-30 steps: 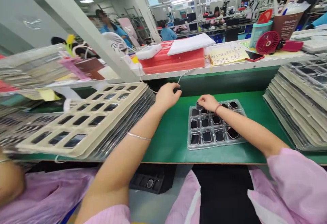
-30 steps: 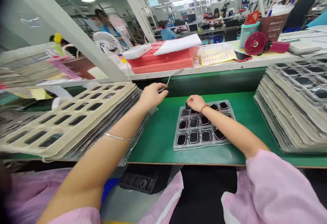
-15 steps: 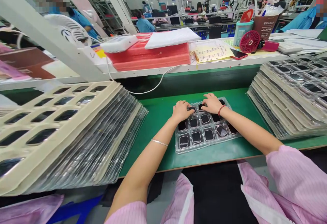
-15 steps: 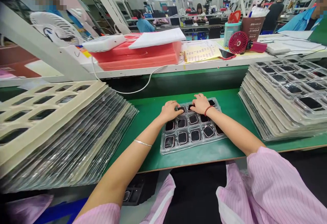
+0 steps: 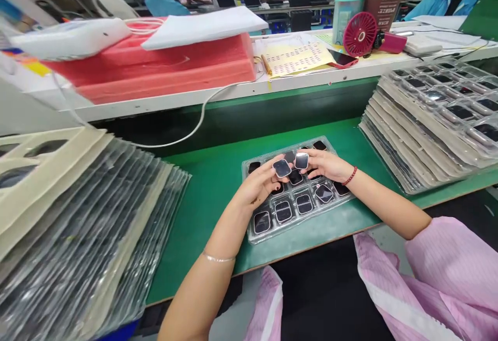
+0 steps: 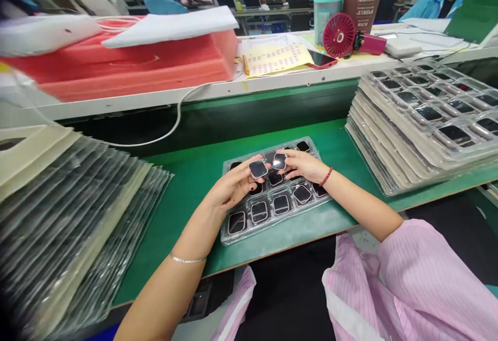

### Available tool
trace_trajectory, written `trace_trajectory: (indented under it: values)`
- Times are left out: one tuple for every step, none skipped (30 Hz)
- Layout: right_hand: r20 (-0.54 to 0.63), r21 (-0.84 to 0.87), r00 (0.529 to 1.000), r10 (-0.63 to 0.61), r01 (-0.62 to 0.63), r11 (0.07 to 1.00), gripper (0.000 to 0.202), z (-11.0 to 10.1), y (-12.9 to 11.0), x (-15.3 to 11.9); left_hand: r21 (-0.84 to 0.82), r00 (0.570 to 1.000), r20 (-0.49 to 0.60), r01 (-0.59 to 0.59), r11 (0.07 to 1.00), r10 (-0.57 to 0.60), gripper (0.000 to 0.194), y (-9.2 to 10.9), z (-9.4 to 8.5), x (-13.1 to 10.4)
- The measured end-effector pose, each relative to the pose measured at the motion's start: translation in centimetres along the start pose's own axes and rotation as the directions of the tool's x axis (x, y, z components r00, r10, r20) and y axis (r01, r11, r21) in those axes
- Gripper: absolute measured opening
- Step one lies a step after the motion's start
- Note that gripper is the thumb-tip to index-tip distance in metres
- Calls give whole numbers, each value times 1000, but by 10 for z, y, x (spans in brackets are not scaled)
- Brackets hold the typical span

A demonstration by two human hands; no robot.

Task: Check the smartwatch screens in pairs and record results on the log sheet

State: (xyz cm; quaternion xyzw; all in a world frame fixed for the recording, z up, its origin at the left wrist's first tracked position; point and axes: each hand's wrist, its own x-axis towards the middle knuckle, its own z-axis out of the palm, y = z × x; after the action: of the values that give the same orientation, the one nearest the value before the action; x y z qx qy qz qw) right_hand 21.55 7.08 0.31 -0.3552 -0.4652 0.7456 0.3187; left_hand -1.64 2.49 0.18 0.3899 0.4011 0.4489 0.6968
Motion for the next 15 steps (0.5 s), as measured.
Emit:
trace_trajectory:
  values:
    - [26, 56, 1000, -5, 4, 998, 38, -3, 1, -3, -27, 1000, 10, 11, 1000, -11, 64, 0, 0, -1]
    - [52, 93, 998, -16, 11, 996, 42, -5, 2, -6, -34, 1000, 17, 17, 999, -16, 65, 0, 0, -3]
    - [78, 116, 997, -30, 21, 993, 46, -8, 3, -6, -35, 1000, 24, 20, 999, -19, 65, -1, 0, -3]
    - [103, 132, 994, -44, 31, 991, 49, -9, 4, -6, -34, 999, 30, 21, 999, -20, 66, -2, 0, -4]
    - [124, 143, 991, -56, 38, 989, 51, -11, 5, -6, -31, 999, 36, 21, 999, -19, 67, -3, 0, -4]
    - [141, 151, 988, -66, 44, 988, 52, -11, 6, -5, -25, 999, 38, 16, 1000, -15, 69, -4, 1, -4]
    - [152, 153, 986, -74, 51, 987, 51, -12, 7, -4, -15, 999, 37, 10, 1000, -9, 70, -6, 1, -4]
    - [160, 152, 984, -81, 57, 987, 49, -11, 8, -4, -3, 999, 34, 4, 1000, -4, 71, -7, 2, -4]
    - [165, 147, 983, -86, 62, 987, 47, -11, 9, -4, 11, 1000, 31, 0, 1000, 0, 71, -9, 3, -4]
    - [170, 140, 982, -88, 65, 988, 45, -10, 9, -4, 24, 1000, 27, -2, 1000, 1, 71, -10, 4, -5]
    - [176, 130, 980, -88, 65, 989, 44, -8, 10, -5, 36, 1000, 22, -4, 999, 3, 70, -10, 5, -5]
    - [182, 117, 980, -84, 63, 991, 44, -7, 10, -6, 46, 1000, 11, -6, 999, 6, 68, -11, 5, -5]
    - [184, 101, 980, -80, 62, 993, 44, -6, 10, -7, 56, 1000, -5, -11, 998, 12, 66, -11, 6, -5]
    - [181, 84, 980, -77, 63, 994, 43, -5, 10, -8, 71, 999, -25, -20, 997, 22, 63, -11, 8, -5]
    - [173, 65, 982, -76, 66, 996, 43, -4, 10, -9, 91, 998, -44, -33, 995, 37, 60, -11, 9, -5]
